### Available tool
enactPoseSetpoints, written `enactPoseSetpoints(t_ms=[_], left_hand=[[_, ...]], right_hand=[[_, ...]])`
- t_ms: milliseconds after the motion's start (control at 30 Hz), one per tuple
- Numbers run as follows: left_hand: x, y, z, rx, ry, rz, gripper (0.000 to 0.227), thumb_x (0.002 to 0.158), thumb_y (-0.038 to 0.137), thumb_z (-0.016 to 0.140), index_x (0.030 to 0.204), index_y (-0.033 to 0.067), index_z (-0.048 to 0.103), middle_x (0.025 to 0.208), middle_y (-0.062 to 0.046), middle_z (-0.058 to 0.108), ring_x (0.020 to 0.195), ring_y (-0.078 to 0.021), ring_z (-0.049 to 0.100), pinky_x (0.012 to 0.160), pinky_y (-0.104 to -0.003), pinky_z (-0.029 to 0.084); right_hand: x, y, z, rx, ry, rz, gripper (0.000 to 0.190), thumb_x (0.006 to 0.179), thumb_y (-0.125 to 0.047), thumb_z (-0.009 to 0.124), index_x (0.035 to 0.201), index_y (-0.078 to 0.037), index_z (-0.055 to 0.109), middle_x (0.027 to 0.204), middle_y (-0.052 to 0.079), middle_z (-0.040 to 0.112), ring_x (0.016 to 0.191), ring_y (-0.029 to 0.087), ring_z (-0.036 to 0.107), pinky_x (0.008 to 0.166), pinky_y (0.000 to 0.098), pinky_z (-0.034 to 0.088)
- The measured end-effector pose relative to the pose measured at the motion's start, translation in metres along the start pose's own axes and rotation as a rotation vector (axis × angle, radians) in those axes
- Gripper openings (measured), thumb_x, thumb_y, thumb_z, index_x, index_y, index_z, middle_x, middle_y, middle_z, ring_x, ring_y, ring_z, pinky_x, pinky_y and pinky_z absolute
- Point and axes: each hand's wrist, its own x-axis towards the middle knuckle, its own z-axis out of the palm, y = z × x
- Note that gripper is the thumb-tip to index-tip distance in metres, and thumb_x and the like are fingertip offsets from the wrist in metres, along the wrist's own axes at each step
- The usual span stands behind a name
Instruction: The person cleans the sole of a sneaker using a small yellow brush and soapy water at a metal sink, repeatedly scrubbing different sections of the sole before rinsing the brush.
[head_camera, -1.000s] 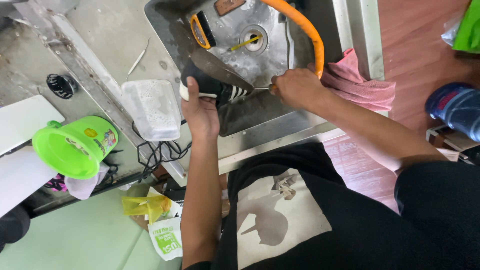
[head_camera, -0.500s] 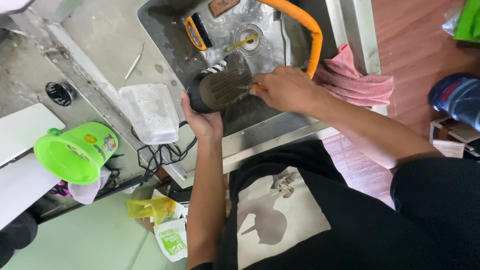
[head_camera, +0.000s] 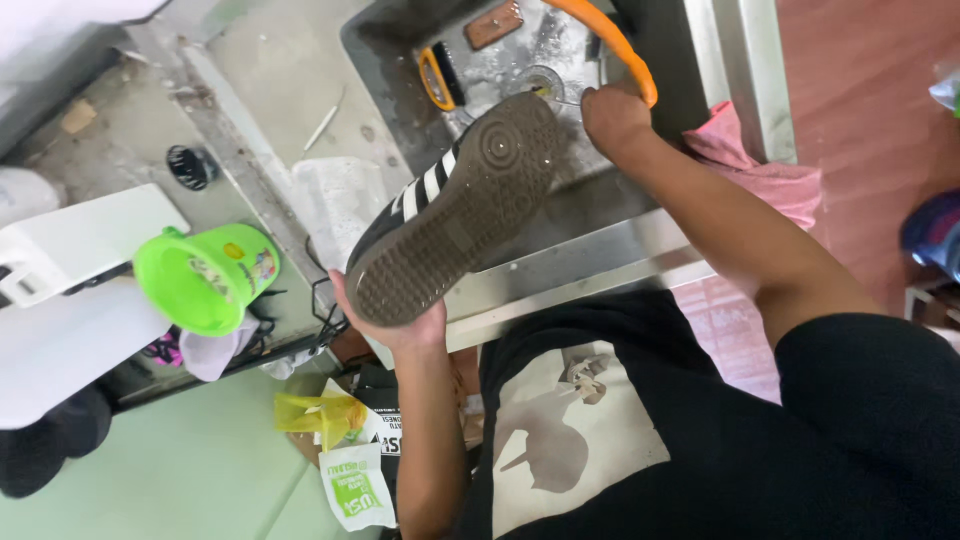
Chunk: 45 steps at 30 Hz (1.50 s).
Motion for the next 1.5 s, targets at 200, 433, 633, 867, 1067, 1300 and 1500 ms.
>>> enactPoseSetpoints(t_ms=[200, 433, 633, 867, 1067, 1300, 1500], left_hand=[[-0.047, 0.066, -0.009, -0.018, -0.011, 0.218, 0.049, 0.089, 0.050, 0.055, 0.099, 0.0043, 0.070, 0.104, -0.014, 0.069, 0.102, -0.0337, 0.064, 0.095, -0.048, 0.048], [-0.092, 0.114, -0.028, -0.094, -0.031, 0.366, 0.048, 0.086, 0.051, 0.057, 0.101, 0.0073, 0.069, 0.106, -0.013, 0.068, 0.102, -0.0327, 0.064, 0.096, -0.049, 0.048], [-0.121, 0.119, -0.073, -0.171, 0.031, 0.403, 0.047, 0.084, 0.052, 0.059, 0.103, 0.0098, 0.068, 0.108, -0.012, 0.067, 0.103, -0.0319, 0.064, 0.097, -0.050, 0.048], [-0.146, 0.112, -0.097, -0.197, 0.127, 0.375, 0.047, 0.081, 0.053, 0.061, 0.105, 0.0128, 0.067, 0.110, -0.010, 0.066, 0.104, -0.0310, 0.064, 0.099, -0.051, 0.047], [-0.151, 0.087, -0.096, -0.184, 0.232, 0.344, 0.048, 0.079, 0.054, 0.063, 0.107, 0.0153, 0.066, 0.111, -0.009, 0.065, 0.105, -0.0302, 0.064, 0.100, -0.052, 0.047], [-0.129, 0.022, -0.084, -0.164, 0.475, 0.288, 0.049, 0.076, 0.054, 0.065, 0.109, 0.0183, 0.065, 0.113, -0.008, 0.064, 0.105, -0.0293, 0.065, 0.101, -0.053, 0.047], [-0.075, -0.033, -0.180, -0.104, 0.403, 0.195, 0.048, 0.099, 0.045, 0.044, 0.119, 0.0035, 0.059, 0.124, -0.020, 0.059, 0.119, -0.0363, 0.054, 0.094, -0.047, 0.046]], right_hand=[[-0.048, -0.067, -0.017, -0.236, -0.056, -0.419, 0.038, 0.096, -0.035, 0.049, 0.097, -0.008, 0.075, 0.093, 0.013, 0.073, 0.103, 0.029, 0.069, 0.108, 0.0550, 0.033], [-0.146, -0.138, -0.021, 0.160, -0.278, -0.583, 0.086, 0.086, -0.070, 0.048, 0.126, 0.006, 0.059, 0.122, 0.028, 0.065, 0.121, 0.042, 0.058, 0.114, 0.0625, 0.023], [-0.106, -0.083, -0.011, 0.365, 0.185, -0.178, 0.045, 0.090, -0.033, 0.054, 0.128, -0.010, 0.063, 0.102, 0.016, 0.072, 0.102, 0.041, 0.067, 0.086, 0.0577, 0.051], [-0.135, -0.024, -0.041, 0.413, 0.287, -0.061, 0.044, 0.093, -0.036, 0.059, 0.128, -0.009, 0.063, 0.108, 0.017, 0.071, 0.103, 0.042, 0.065, 0.085, 0.0556, 0.051], [-0.127, -0.004, -0.045, 0.551, 0.287, -0.016, 0.041, 0.093, -0.033, 0.063, 0.124, -0.006, 0.065, 0.106, 0.020, 0.070, 0.105, 0.045, 0.062, 0.089, 0.0570, 0.048], [-0.037, 0.020, -0.003, 0.496, 0.109, 0.010, 0.044, 0.087, -0.039, 0.062, 0.120, -0.010, 0.066, 0.102, 0.016, 0.071, 0.105, 0.041, 0.064, 0.091, 0.0531, 0.049], [0.064, -0.016, 0.088, 0.371, -0.095, 0.012, 0.046, 0.085, -0.037, 0.058, 0.127, -0.018, 0.061, 0.123, 0.015, 0.062, 0.114, 0.037, 0.057, 0.088, 0.0485, 0.048]])
